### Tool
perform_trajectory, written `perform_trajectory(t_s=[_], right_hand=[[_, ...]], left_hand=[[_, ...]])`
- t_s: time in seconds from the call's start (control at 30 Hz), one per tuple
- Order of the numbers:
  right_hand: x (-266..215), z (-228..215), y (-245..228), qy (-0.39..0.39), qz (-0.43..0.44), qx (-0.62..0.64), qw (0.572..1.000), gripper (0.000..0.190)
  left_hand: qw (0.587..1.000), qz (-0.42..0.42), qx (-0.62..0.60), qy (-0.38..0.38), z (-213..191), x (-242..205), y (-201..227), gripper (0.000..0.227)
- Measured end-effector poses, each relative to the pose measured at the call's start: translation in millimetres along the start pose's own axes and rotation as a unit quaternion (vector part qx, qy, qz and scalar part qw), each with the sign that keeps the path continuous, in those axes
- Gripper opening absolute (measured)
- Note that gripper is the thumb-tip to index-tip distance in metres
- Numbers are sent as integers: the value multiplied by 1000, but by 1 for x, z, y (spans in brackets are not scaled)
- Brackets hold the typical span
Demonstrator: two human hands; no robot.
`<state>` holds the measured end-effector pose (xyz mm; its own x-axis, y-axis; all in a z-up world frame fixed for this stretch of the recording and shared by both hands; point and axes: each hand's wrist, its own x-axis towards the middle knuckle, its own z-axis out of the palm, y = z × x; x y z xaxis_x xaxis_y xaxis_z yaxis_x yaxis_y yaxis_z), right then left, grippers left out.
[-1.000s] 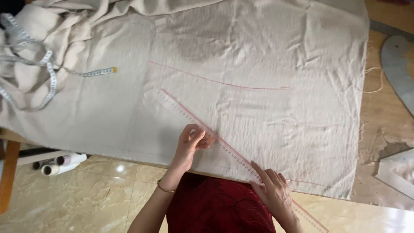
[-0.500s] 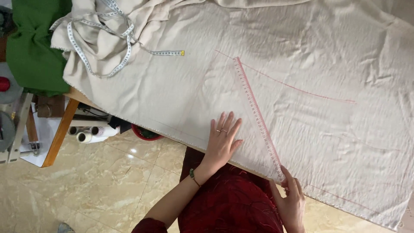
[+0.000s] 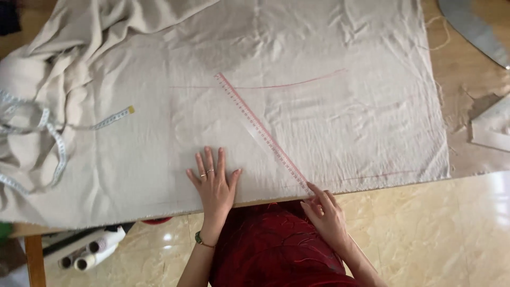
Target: The person uses a curved pattern piece and a red pencil to trace a shape onto a large piece of white fabric. They then use a long ruler to draw straight lines and additional curves on the fabric. Finally, the person uses a pair of large shears to cut the fabric along the marked lines, separating the pattern piece from the rest of the material.
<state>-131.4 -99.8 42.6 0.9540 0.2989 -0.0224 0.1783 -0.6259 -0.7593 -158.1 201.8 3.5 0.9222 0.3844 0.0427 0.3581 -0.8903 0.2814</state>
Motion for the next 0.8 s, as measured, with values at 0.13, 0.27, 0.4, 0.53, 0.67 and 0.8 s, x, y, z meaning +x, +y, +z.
perform_trajectory(t_s=[0.13,0.27,0.4,0.53,0.67,0.8], right_hand=[[0,-8,27,32,14,-25,999,57],[9,-41,65,81,25,-41,996,57],[30,-105,123,103,142,-67,982,59],[72,-193,204,157,178,-133,962,59],[129,-272,294,205,121,-232,943,56],[176,-337,338,194,76,-276,938,53]], left_hand=[[998,49,-8,-32,-2,11,41,73],[989,131,-25,-57,7,16,92,76],[976,202,-37,-70,7,13,147,74],[974,215,-34,-62,22,10,204,75],[974,209,-35,-78,35,9,262,76],[975,196,-46,-97,51,5,307,76]])
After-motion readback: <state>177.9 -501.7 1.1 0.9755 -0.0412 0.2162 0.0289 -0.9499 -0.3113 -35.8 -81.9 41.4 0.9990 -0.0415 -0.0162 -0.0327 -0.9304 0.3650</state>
